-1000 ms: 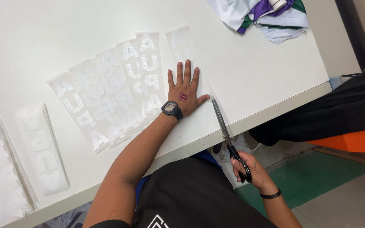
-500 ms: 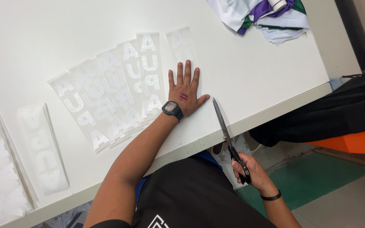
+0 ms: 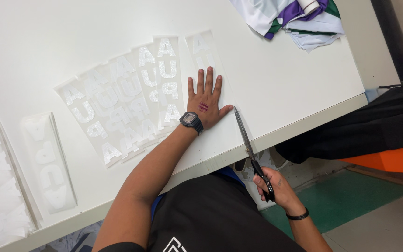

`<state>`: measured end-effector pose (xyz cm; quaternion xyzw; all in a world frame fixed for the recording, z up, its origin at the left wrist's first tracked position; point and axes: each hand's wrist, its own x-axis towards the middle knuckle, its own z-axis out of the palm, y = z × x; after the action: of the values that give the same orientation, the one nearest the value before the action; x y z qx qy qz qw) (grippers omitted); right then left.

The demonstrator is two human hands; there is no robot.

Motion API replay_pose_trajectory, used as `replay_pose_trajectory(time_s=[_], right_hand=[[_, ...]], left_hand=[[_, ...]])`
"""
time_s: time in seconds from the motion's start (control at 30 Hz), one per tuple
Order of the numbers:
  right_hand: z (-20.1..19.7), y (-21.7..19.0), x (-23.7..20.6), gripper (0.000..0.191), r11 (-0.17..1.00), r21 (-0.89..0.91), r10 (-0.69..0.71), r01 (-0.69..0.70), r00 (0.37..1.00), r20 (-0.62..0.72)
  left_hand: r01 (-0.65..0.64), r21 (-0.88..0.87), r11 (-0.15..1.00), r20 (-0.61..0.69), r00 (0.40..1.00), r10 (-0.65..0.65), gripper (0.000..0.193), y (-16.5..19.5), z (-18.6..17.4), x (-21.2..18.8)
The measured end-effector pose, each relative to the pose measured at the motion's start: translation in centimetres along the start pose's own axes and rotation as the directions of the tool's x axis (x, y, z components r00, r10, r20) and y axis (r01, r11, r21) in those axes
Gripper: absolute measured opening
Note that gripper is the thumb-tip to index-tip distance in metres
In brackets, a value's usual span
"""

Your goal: The person cuts white letter stickers from a transparent sheet using scissors. They peel the backing from a sticker strip, place it on the table, and then cut multiple rows of letters from a larger sheet into smaller sections.

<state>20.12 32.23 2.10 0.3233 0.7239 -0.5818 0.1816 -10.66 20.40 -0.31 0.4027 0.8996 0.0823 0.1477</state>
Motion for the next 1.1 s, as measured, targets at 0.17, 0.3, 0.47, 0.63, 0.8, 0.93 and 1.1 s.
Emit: replay_pose_trajectory(time_s=[0.17,0.3,0.47,0.63,0.8,0.93,1.1], right_hand=[[-0.1,-0.1,0.0,0.057,1.0,-0.019,0.003,-0.003,1.0,-0.013],[0.0,0.1,0.1,0.056,1.0,-0.02,0.012,-0.012,1.0,-0.021],[-0.1,0.2,0.2,0.056,0.999,-0.042,0.008,-0.008,1.0,-0.01],[-0.2,0.1,0.1,0.054,1.0,-0.028,0.001,-0.001,1.0,0.01],[-0.4,-0.3,0.1,0.052,1.0,-0.023,0.02,-0.019,1.0,0.008],[-0.2,-0.4,0.0,0.05,0.999,-0.02,0.027,-0.027,1.0,0.012],[0.1,-0.6,0.0,0.049,1.0,0.01,0.0,0.0,1.0,0.011]], left_hand=[[0.0,-0.001,1.0,0.008,1.0,0.0,0.099,0.0,0.0,0.0],[0.003,0.005,1.0,0.022,1.0,-0.003,0.099,0.0,0.0,0.1],[0.035,-0.101,0.994,-0.091,0.995,-0.044,0.089,-0.1,0.1,-0.5],[0.147,-0.156,0.977,-0.09,0.983,-0.162,0.081,1.1,0.6,-1.5],[0.103,-0.113,0.988,-0.063,0.992,-0.111,0.084,2.1,1.4,-1.6],[0.085,-0.088,0.992,-0.067,0.994,-0.091,0.083,2.0,1.9,-1.4],[0.086,-0.083,0.993,-0.08,0.993,-0.093,0.083,2.0,1.8,-1.5]])
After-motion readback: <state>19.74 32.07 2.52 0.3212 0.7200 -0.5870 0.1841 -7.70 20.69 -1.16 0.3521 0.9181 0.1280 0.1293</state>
